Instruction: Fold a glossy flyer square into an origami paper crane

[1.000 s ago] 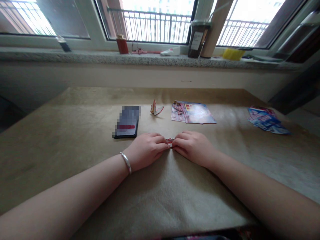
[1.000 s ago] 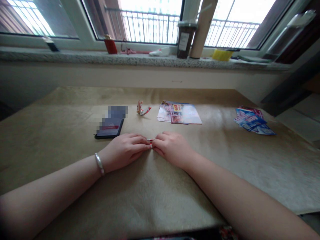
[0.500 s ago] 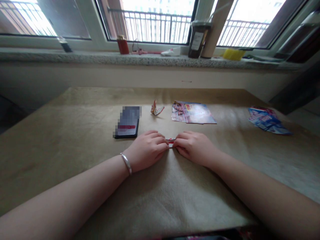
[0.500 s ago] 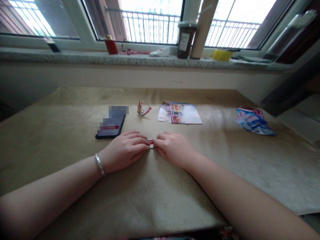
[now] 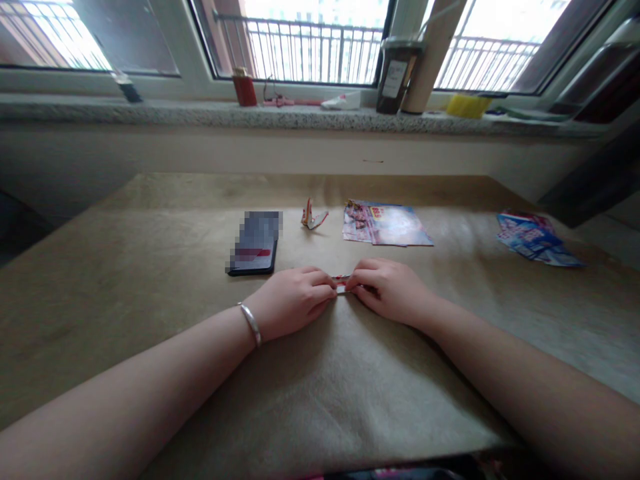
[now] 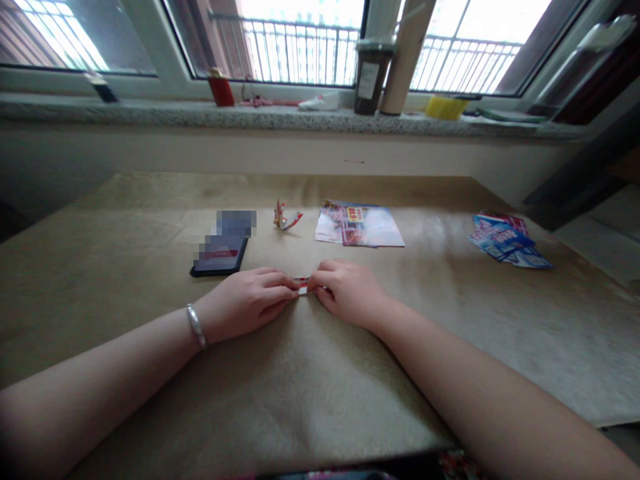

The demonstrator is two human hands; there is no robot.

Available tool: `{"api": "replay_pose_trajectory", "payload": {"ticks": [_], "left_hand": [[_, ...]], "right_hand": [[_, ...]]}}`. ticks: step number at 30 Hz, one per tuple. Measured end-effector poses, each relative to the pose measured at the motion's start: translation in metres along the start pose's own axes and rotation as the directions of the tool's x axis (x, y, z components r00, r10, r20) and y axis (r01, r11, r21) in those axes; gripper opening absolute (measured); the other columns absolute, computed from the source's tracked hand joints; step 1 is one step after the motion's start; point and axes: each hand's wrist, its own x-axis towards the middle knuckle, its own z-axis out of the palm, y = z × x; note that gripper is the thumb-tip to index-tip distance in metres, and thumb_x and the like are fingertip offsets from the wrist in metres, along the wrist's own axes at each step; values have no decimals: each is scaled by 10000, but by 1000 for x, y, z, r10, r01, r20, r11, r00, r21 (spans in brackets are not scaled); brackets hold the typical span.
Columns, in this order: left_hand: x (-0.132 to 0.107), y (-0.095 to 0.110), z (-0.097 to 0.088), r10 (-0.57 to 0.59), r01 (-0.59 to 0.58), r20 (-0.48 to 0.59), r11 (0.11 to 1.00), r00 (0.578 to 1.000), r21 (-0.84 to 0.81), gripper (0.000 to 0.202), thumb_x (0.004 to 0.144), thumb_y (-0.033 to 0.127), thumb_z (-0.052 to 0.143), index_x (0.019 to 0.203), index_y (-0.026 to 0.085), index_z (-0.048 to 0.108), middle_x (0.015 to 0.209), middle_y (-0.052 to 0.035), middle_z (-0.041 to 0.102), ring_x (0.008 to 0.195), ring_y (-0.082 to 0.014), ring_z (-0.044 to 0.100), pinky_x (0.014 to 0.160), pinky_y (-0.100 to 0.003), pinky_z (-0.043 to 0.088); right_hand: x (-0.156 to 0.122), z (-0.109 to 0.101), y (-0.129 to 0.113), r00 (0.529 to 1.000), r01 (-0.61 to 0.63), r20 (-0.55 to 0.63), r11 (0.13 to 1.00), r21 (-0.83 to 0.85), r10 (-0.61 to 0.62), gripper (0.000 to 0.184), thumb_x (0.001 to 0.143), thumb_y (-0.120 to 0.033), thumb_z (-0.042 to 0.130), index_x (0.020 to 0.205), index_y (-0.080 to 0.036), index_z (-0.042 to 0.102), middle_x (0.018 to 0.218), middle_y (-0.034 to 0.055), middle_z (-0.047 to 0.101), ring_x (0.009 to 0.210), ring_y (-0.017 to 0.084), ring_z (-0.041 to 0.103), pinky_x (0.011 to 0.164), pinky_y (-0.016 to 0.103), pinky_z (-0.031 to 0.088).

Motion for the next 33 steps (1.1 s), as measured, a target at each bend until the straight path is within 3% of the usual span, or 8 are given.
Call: {"api": "replay_pose_trajectory", "payload": {"ticks": [11,19,26,33], "left_hand": [[1,0,-2,-9,9,13,1000,1000,1,214,899,197,429,901,150,637,897,-67,655,862,-159,609,777,-293,517],[2,1,-3,-9,9,20,1000,1000,1,229,903,209,429,891,140,648,911,-71,652,869,-165,598,789,-301,515],[1,0,-3,-14,14,36,1000,999,13,204,895,203,436,901,143,630,896,-70,654,869,-160,607,792,-297,520],[1,0,-6,16,-18,33,999,999,51,225,906,209,411,905,137,625,910,-78,658,874,-166,613,779,-300,526]], "right_hand": [[0,3,5,1000,28,-2,998,56,-28,153,815,-177,514,866,-210,654,839,22,624,748,130,550,660,226,368],[0,-2,-2,996,86,21,990,-111,-84,181,864,-213,467,869,-198,647,850,35,629,746,135,543,641,241,344],[-1,-4,-1,999,46,15,994,-102,-45,142,834,-202,500,854,-202,640,821,22,624,727,133,538,634,239,338],[-3,-9,-2,991,120,92,968,-221,-102,184,881,-216,464,876,-203,648,820,31,638,711,130,527,611,249,313]]}}
